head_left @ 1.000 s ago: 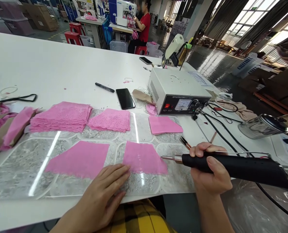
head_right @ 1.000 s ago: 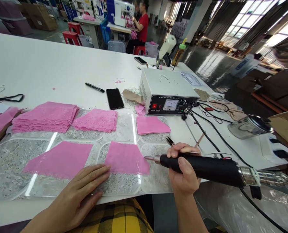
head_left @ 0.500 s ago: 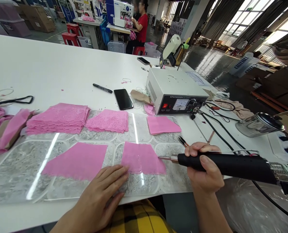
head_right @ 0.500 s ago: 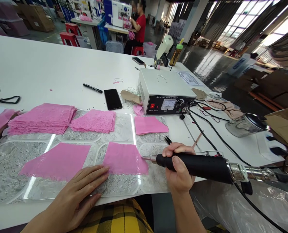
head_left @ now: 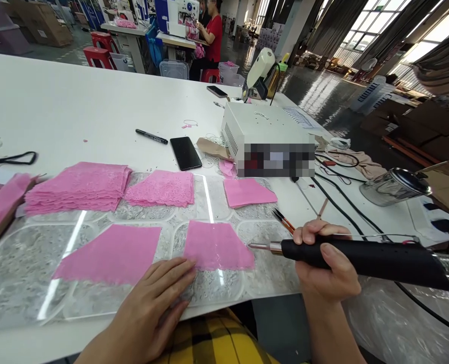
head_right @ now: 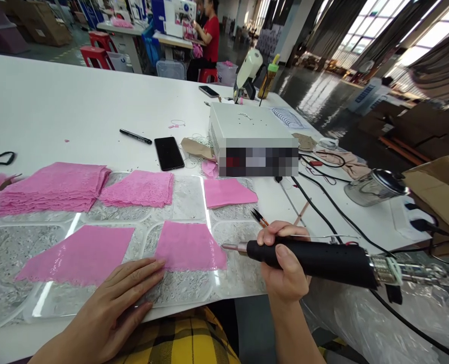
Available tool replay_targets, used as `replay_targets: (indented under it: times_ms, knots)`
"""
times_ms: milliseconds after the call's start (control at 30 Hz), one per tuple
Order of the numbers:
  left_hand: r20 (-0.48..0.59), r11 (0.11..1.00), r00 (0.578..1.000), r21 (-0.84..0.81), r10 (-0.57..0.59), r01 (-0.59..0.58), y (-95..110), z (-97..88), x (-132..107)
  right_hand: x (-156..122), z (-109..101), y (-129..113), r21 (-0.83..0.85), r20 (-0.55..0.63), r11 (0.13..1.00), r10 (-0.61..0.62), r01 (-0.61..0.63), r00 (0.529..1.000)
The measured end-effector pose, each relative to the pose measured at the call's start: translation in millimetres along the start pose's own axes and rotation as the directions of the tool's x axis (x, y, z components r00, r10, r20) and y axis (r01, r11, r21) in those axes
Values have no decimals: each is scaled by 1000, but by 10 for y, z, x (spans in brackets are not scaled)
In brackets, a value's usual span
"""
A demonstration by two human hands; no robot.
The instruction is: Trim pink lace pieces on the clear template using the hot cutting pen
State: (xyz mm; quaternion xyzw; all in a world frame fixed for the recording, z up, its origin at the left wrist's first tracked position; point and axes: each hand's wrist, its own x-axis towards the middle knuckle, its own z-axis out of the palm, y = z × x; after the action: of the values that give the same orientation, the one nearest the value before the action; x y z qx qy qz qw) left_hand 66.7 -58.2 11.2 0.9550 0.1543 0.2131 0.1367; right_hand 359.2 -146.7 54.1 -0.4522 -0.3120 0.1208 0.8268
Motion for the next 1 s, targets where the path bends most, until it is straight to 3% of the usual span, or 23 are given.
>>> replay_targets:
  times_ms: [1000]
  knots:
    - [11, 1000, 1000, 24, -2, 2, 1, 13, -7, -3, 115, 82, 5, 54, 1000, 15, -15, 998]
